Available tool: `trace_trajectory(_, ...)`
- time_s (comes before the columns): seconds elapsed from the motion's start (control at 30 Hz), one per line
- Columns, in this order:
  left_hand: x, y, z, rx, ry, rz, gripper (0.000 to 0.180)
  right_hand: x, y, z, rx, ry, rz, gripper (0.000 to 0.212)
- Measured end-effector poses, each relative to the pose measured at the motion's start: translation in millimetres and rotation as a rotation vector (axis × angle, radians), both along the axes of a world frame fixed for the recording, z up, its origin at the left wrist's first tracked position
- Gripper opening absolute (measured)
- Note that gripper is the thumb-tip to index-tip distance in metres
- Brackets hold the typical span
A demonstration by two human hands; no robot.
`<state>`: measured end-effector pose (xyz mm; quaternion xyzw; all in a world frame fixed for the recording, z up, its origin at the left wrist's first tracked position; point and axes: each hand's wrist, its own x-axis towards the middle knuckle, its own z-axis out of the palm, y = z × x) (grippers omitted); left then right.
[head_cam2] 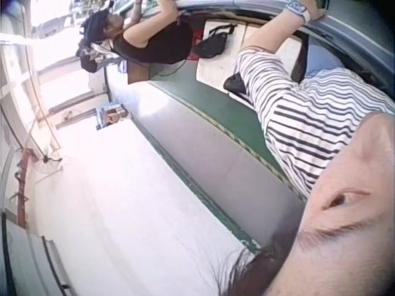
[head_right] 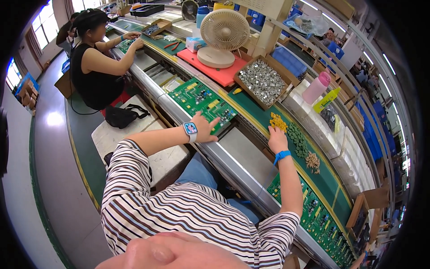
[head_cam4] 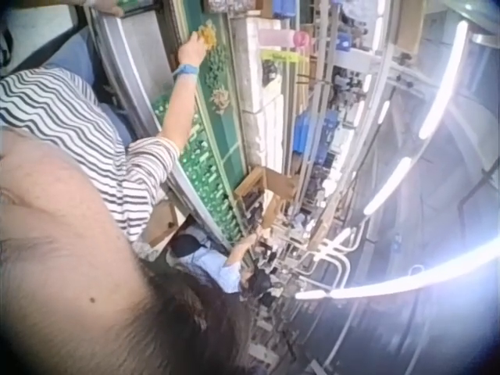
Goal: The person picks up components from the workspace, inserts them onto circuit boards by hand, and pushes the circuit boards along the assembly line.
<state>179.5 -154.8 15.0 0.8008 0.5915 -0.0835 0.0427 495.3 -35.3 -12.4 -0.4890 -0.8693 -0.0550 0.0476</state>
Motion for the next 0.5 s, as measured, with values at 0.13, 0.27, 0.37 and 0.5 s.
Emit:
trace_trajectory(0.13,19.1,-12.8,-13.4,0.088,-0.037,-0.158,0.079,-5.1,-0.3,-6.1,0.008,0.040,0.034,0.040)
trace_trajectory(0.27,47.3,-0.5,-3.2,0.020,-0.056,-0.281,0.077,13.4,30.7,-10.2,0.029,0.061,0.075,0.034)
trace_trajectory(0.37,58.4,12.4,-1.8,0.110,-0.076,-0.369,0.078,13.7,68.5,-15.7,0.032,0.186,0.051,0.028)
trace_trajectory(0.5,84.0,38.3,19.7,0.021,-0.127,-0.465,0.068,27.9,100.1,-25.4,0.093,0.340,0.072,0.016)
